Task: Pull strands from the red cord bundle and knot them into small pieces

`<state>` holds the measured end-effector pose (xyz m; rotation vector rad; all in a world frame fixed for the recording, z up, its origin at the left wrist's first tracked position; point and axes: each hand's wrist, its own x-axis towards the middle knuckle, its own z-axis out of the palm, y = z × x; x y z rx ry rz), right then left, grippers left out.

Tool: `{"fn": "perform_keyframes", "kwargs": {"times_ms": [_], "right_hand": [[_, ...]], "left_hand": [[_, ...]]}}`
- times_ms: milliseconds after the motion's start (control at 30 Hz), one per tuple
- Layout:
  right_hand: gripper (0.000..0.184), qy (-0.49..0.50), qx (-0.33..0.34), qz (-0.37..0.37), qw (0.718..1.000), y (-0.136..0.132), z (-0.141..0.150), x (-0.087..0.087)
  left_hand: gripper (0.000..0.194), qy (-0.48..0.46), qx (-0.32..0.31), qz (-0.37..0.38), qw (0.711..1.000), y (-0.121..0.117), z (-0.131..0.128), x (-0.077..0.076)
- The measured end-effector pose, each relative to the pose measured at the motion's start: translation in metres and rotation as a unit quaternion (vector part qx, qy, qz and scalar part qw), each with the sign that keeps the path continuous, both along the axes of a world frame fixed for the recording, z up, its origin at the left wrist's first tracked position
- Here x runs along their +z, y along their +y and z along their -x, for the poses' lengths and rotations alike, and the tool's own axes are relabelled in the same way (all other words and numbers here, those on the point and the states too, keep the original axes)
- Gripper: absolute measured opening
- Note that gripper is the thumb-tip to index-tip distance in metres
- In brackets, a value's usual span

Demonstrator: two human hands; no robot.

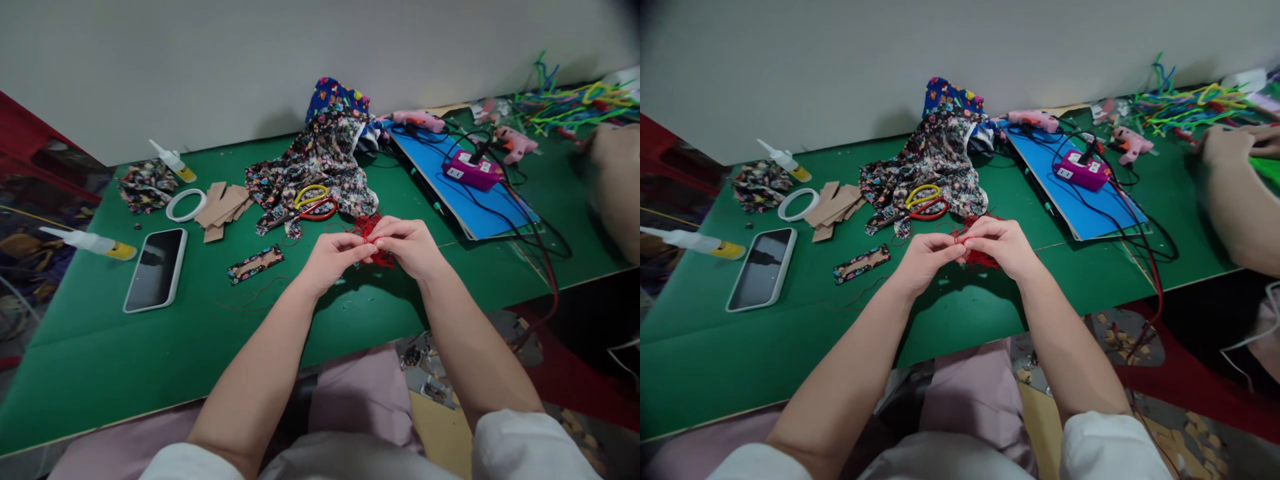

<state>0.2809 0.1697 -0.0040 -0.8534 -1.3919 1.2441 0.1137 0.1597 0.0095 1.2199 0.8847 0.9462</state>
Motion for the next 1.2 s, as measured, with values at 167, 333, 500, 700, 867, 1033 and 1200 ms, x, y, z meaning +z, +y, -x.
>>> {"fn": "perform_keyframes", "kwargs": {"times_ms": [167,333,500,700,867,1033,1200], "right_hand": [[0.009,0.009,-0.005,0.012,1.000,0.000,0.001,0.002],[0.008,-0.004,-0.015,0.009,1.000,-0.001,0.003,0.002],[0.005,-0.026,-0.027,-0.017,0.999,-0.001,0.002,0.002],[0.005,-0.059,-0.030,-0.036,0.997,-0.003,0.002,0.005],[0.007,-0.067,-0.029,-0.026,0.997,-0.002,0.005,0.006],[0.010,-0.019,-0.037,-0.017,0.999,0.001,0.005,0.002],[0.017,0.042,-0.075,0.017,0.996,0.004,0.002,-0.001]], "left_hand": [[0.023,-0.014,0.010,0.008,1.000,0.000,-0.001,-0.002],[0.023,-0.038,0.012,0.022,0.999,0.001,-0.003,-0.005],[0.024,-0.059,0.009,0.038,0.997,0.001,-0.003,-0.010],[0.023,-0.066,0.018,0.067,0.995,0.002,-0.004,-0.013],[0.021,-0.084,0.026,0.076,0.993,0.003,-0.006,-0.013],[0.022,-0.077,0.029,0.066,0.994,0.001,-0.008,-0.011],[0.023,-0.047,0.032,0.056,0.997,0.000,-0.009,-0.006]]}}
